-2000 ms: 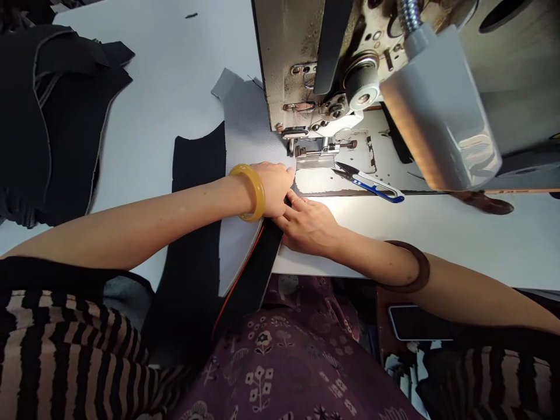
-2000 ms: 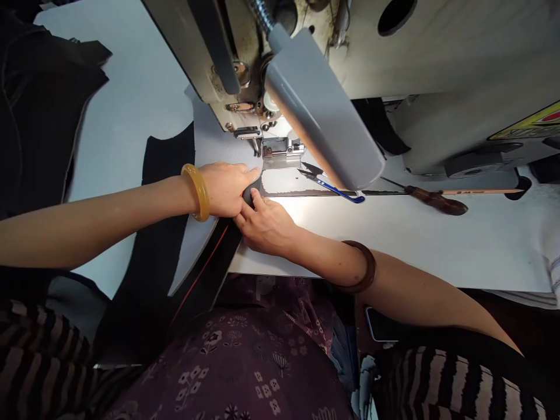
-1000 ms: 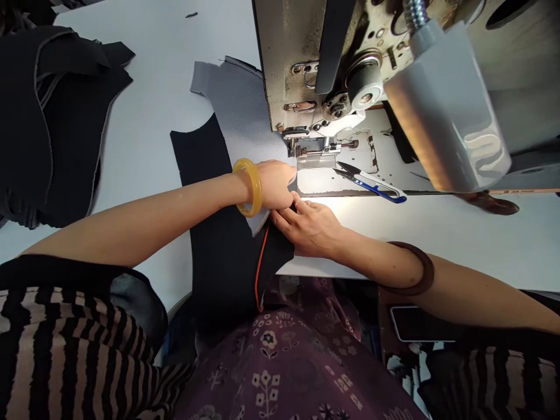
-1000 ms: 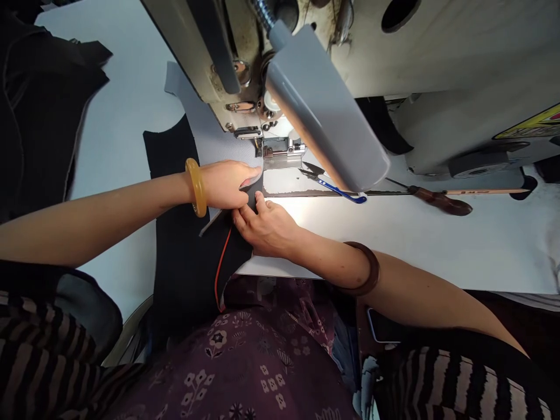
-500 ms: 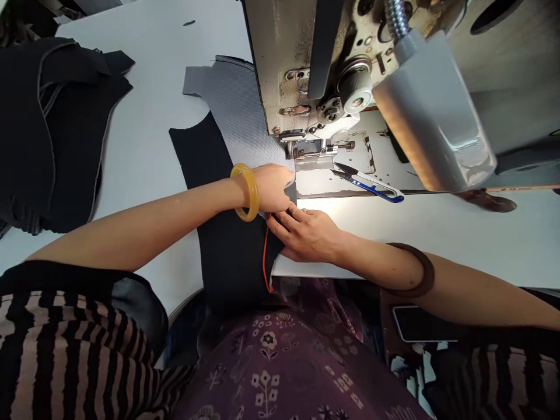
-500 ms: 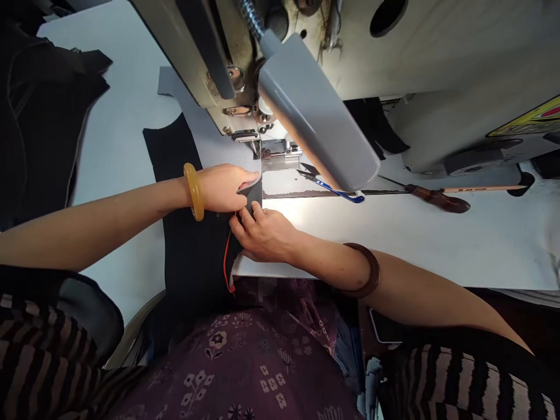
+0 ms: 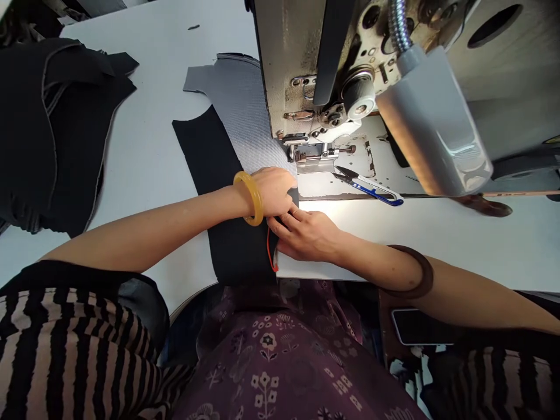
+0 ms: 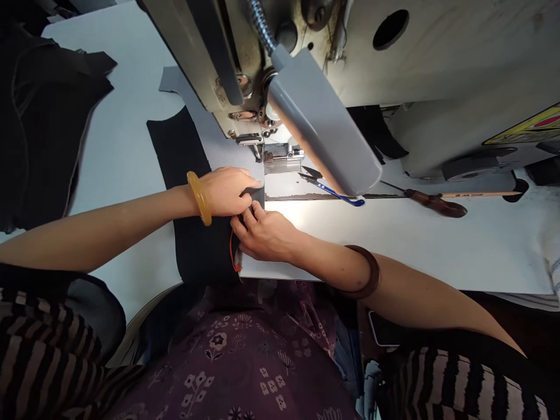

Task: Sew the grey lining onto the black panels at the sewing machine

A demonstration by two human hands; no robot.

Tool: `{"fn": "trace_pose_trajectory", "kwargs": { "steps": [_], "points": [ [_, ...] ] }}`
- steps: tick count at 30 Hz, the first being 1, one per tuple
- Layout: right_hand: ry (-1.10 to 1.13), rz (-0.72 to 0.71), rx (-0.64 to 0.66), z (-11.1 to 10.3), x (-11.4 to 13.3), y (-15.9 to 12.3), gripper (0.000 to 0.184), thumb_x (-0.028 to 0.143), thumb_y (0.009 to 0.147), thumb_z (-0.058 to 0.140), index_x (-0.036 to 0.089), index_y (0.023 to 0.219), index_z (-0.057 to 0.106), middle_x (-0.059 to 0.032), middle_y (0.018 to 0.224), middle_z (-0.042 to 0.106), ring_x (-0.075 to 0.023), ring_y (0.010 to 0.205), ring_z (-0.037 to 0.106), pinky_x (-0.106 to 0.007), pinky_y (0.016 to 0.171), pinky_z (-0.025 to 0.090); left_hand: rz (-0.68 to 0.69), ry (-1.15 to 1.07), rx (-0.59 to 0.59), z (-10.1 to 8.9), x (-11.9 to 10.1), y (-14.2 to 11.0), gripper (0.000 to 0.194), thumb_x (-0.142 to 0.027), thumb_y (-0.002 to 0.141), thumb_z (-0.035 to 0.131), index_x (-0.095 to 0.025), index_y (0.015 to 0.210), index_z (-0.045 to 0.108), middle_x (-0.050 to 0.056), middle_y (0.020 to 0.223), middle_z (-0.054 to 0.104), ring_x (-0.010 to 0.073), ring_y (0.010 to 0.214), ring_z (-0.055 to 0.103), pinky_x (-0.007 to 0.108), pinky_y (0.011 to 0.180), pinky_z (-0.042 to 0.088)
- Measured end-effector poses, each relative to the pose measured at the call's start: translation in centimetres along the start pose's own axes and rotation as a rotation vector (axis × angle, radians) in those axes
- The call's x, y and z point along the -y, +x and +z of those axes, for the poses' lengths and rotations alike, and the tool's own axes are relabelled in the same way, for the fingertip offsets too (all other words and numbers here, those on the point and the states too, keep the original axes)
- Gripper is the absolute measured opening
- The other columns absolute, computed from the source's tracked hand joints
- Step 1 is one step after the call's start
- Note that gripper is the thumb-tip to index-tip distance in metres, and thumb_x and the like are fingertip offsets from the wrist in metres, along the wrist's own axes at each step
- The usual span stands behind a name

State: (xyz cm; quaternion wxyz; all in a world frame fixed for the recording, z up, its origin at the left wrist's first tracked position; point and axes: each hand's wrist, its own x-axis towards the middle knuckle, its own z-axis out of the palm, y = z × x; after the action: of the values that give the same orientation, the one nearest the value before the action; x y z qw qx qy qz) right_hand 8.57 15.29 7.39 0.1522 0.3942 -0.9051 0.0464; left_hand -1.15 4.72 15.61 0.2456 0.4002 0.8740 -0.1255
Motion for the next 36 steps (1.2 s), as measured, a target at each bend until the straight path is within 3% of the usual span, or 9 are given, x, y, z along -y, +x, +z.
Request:
{"fn": "trace_pose_trajectory", "kwargs": {
  "steps": [7, 13, 18, 21, 23, 28, 36],
  "points": [
    [0.018, -0.002, -0.075, 0.2, 0.1, -0.1, 0.04, 0.029, 0.093, 0.04, 0.004, 0.117, 0.06, -0.0212, 0.102, 0.065, -0.0293, 0.092, 0.061, -0.032, 0.059, 0.046, 0.084, 0.091, -0.267, 2.1, 0.4, -0.8, 0.029, -0.009, 0.086, 0.04, -0.013, 0.089, 0.068, 0.011, 0.104, 0.058, 0.0276, 0.106, 0.051, 0.035, 0.077, 0.045],
    [0.016, -0.026, -0.149, 0.5, 0.0, 0.0, 0.037, 0.03, 0.093, 0.042, 0.005, 0.113, 0.063, -0.0183, 0.105, 0.066, -0.0272, 0.096, 0.063, -0.033, 0.065, 0.052, 0.194, 0.217, -0.357, 3.5, 1.6, -0.3, 0.027, -0.007, 0.089, 0.036, -0.011, 0.082, 0.061, 0.009, 0.088, 0.059, 0.0228, 0.09, 0.053, 0.03, 0.067, 0.041],
    [0.025, -0.001, -0.252, 0.7, -0.1, 0.0, 0.032, 0.026, 0.092, 0.046, 0.005, 0.107, 0.065, -0.0176, 0.103, 0.067, -0.027, 0.097, 0.064, -0.033, 0.069, 0.054, 0.296, 0.284, -0.543, 5.0, 3.2, 1.3, 0.032, -0.003, 0.087, 0.032, -0.013, 0.075, 0.06, 0.008, 0.077, 0.058, 0.0215, 0.08, 0.054, 0.03, 0.063, 0.039],
    [0.042, 0.032, -0.246, 1.1, -0.2, 0.1, 0.031, 0.025, 0.092, 0.047, 0.005, 0.107, 0.065, -0.0183, 0.106, 0.067, -0.0267, 0.1, 0.063, -0.033, 0.074, 0.054, 0.345, 0.309, -0.628, 5.3, 3.9, 2.0, 0.033, -0.004, 0.088, 0.031, -0.013, 0.074, 0.06, 0.008, 0.073, 0.057, 0.0205, 0.077, 0.054, 0.03, 0.062, 0.038],
    [0.044, 0.059, -0.21, 1.3, -0.2, 0.2, 0.033, 0.025, 0.093, 0.046, 0.005, 0.112, 0.064, -0.0186, 0.109, 0.066, -0.027, 0.103, 0.063, -0.035, 0.078, 0.054, 0.355, 0.328, -0.593, 5.0, 4.0, 2.1, 0.034, -0.004, 0.089, 0.03, -0.013, 0.076, 0.061, 0.008, 0.074, 0.058, 0.0201, 0.077, 0.054, 0.03, 0.062, 0.038],
    [0.075, 0.145, -0.1, 1.8, -0.2, 0.4, 0.041, 0.026, 0.094, 0.043, 0.005, 0.126, 0.058, -0.022, 0.124, 0.06, -0.0324, 0.113, 0.058, -0.044, 0.088, 0.049, 0.302, 0.362, -0.357, 3.5, 4.0, 2.0, 0.045, -0.002, 0.09, 0.018, -0.011, 0.089, 0.062, 0.011, 0.086, 0.061, 0.0221, 0.087, 0.055, 0.032, 0.07, 0.041],
    [0.011, 0.142, 0.013, 1.4, -0.9, 1.0, 0.051, 0.03, 0.095, 0.04, -0.001, 0.135, 0.048, -0.0239, 0.135, 0.05, -0.0347, 0.121, 0.052, -0.044, 0.094, 0.045, 0.28, 0.207, -0.286, 2.9, 4.6, 2.3, 0.051, -0.004, 0.091, 0.01, -0.004, 0.104, 0.06, 0.017, 0.106, 0.06, 0.0278, 0.104, 0.052, 0.039, 0.089, 0.042]
  ]
}}
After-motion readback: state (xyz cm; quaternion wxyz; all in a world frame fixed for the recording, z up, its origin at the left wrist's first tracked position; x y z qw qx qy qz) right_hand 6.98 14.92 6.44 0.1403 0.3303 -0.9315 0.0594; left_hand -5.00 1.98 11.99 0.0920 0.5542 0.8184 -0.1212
